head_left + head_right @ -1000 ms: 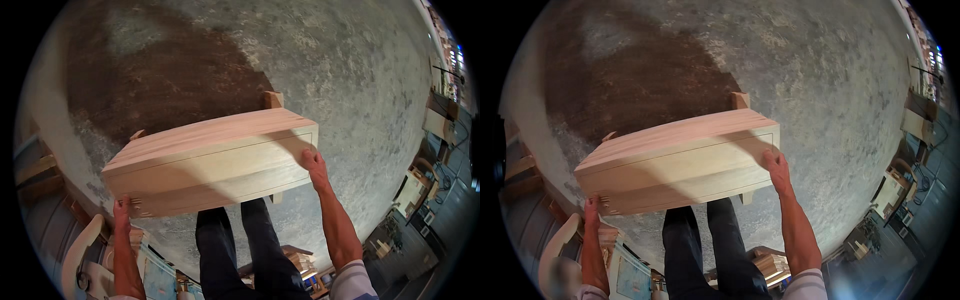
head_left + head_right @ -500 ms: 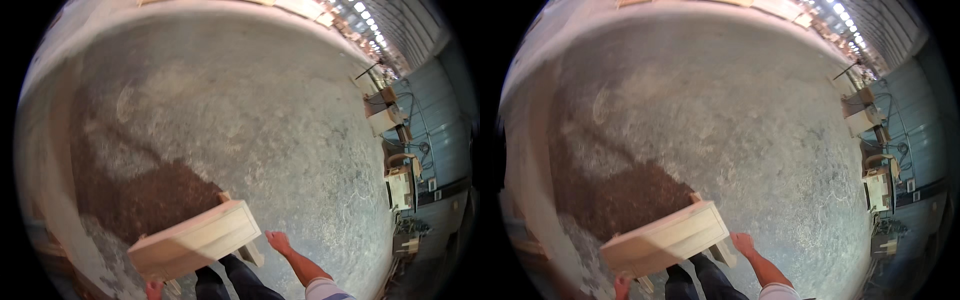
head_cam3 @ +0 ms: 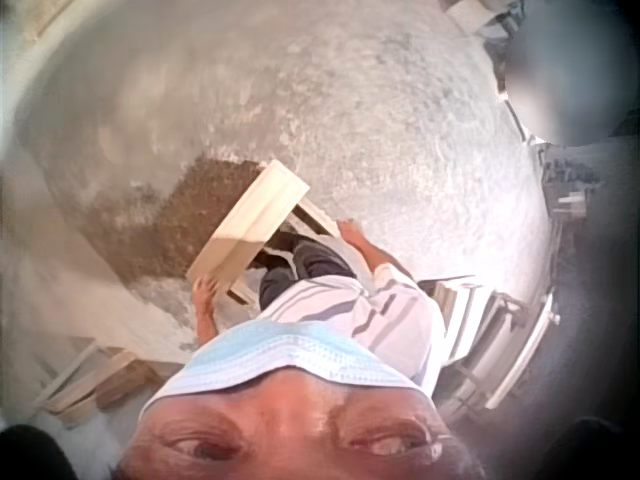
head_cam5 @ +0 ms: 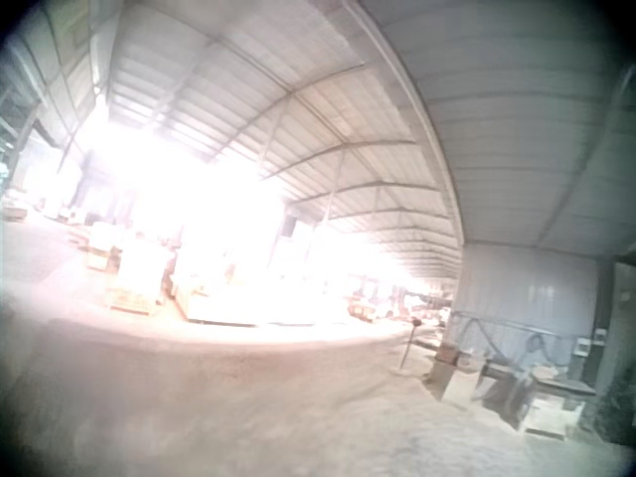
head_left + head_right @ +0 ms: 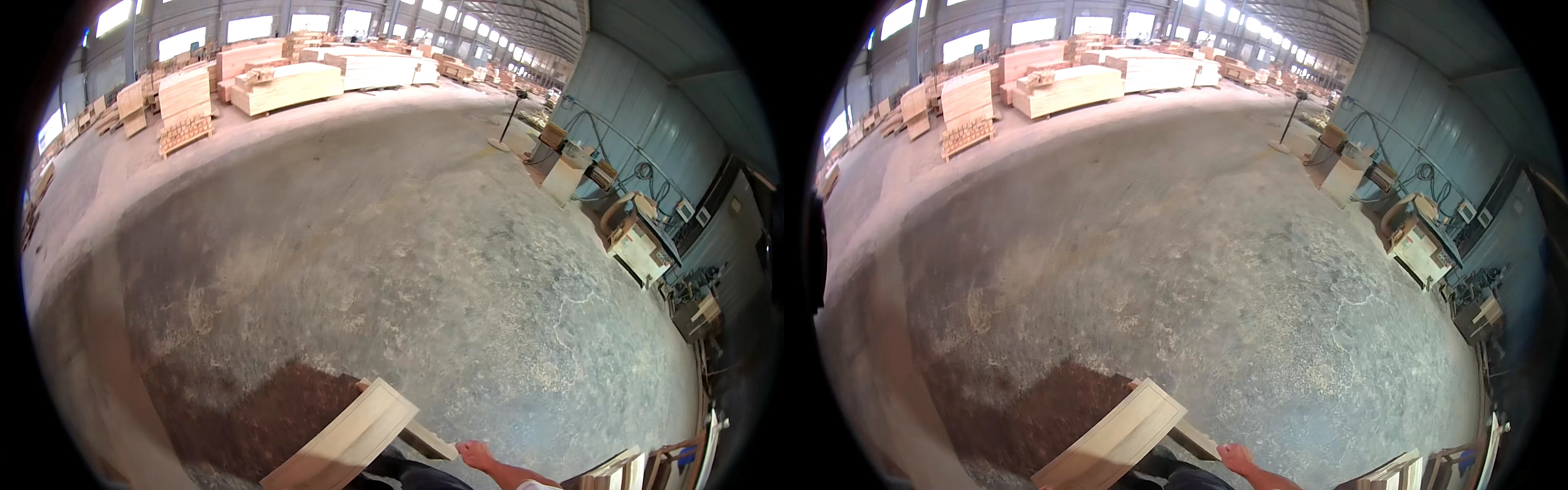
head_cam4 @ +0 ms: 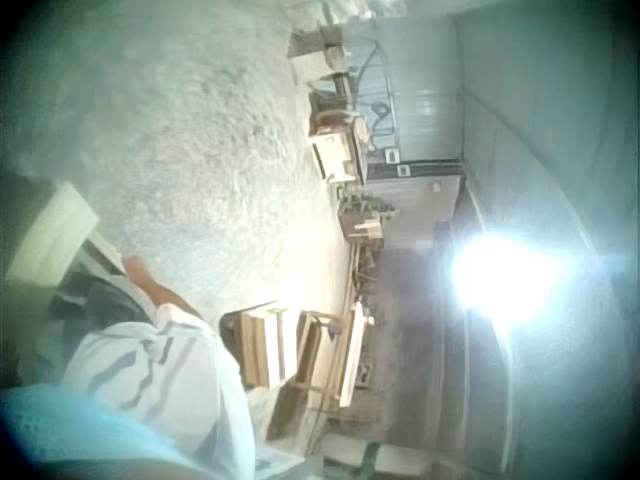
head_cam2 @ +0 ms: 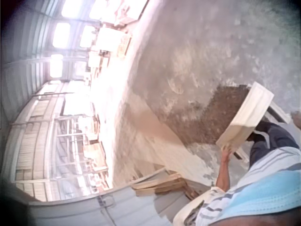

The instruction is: The person walks through a workshop carrying a bucket, then places it down. They pick up a carved wooden panel and repeatedly rub its surface against a stationary belt sander. The person flips the panel to sand different sides and edges, then stacks the finished piece on a small wooden stand.

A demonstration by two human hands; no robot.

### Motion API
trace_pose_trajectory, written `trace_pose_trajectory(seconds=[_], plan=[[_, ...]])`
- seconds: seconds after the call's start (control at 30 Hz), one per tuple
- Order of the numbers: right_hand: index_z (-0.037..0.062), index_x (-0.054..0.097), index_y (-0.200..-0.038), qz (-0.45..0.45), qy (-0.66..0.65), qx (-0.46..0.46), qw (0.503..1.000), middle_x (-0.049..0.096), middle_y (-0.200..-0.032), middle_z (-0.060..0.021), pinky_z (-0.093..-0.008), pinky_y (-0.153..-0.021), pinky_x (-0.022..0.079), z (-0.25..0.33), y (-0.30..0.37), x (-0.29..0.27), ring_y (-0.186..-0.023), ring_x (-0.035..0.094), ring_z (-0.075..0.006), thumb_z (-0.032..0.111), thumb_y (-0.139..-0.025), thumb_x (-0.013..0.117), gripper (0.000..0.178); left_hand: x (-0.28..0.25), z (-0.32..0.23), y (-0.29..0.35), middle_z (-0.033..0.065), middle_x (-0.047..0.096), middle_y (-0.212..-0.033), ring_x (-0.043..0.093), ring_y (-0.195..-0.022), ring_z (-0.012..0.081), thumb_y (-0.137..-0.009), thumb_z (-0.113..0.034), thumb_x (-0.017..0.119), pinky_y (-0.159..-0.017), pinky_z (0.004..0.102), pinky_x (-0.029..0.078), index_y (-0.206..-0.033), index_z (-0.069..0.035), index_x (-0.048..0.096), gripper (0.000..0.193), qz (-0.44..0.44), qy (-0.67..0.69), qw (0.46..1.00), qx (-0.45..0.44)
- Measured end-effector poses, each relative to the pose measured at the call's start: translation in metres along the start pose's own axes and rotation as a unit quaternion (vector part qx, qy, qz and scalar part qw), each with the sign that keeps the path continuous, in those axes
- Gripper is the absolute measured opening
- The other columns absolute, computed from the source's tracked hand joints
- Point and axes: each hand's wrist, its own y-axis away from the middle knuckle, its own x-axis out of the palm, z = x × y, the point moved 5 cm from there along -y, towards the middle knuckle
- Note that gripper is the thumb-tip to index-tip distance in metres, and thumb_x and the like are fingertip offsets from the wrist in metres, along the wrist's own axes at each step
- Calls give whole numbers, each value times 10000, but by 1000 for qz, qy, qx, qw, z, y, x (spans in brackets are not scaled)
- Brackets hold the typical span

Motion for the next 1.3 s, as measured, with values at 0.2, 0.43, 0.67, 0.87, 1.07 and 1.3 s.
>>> trace_pose_trajectory(seconds=[0.2,0.43,0.67,0.87,1.07,1.3], plan=[[70,645,-802,73,-125,78,986,654,-764,-128,-399,-712,480,28,-1,-30,-756,626,-302,399,-813,437,389,-72,59,3,136,502,-1151,541,-940,254,-901,-248,493,-750,346,491,-1271,-101,366,418,51,-192,978,59],[53,648,-803,85,-164,-48,982,660,-743,-110,-379,-673,483,39,-49,-41,-728,635,-278,363,-795,464,361,-80,163,111,136,462,-1213,493,-1045,282,-906,-260,467,-824,391,455,-1270,-92,368,412,-83,-58,991,-89],[14,646,-735,34,-117,-104,987,642,-683,-147,-367,-634,497,-17,-76,-38,-646,636,-255,268,-781,460,319,-49,255,221,136,438,-1250,461,-1116,302,-911,-264,449,-877,423,428,-1272,-86,368,411,-133,-1,986,-100],[65,639,-851,75,-91,-202,972,620,-836,-166,-436,-707,467,-43,-68,3,-802,591,-333,179,-793,497,191,1,265,266,122,472,-1154,475,-1053,271,-876,-264,496,-823,394,437,-1216,-66,406,404,-162,77,984,-12],[55,616,-827,100,-129,-259,952,593,-808,-149,-439,-687,457,-58,-41,46,-775,569,-321,126,-768,540,120,28,255,321,94,518,-1004,512,-906,215,-834,-242,552,-732,344,449,-1118,-47,468,355,-218,121,965,78],[78,613,-819,152,-78,-341,924,564,-735,-95,-399,-623,462,-21,-16,55,-676,561,-233,152,-783,567,94,9,383,416,62,572,-829,555,-735,150,-785,-217,618,-627,287,463,-1004,-25,542,301,-335,292,894,48]])
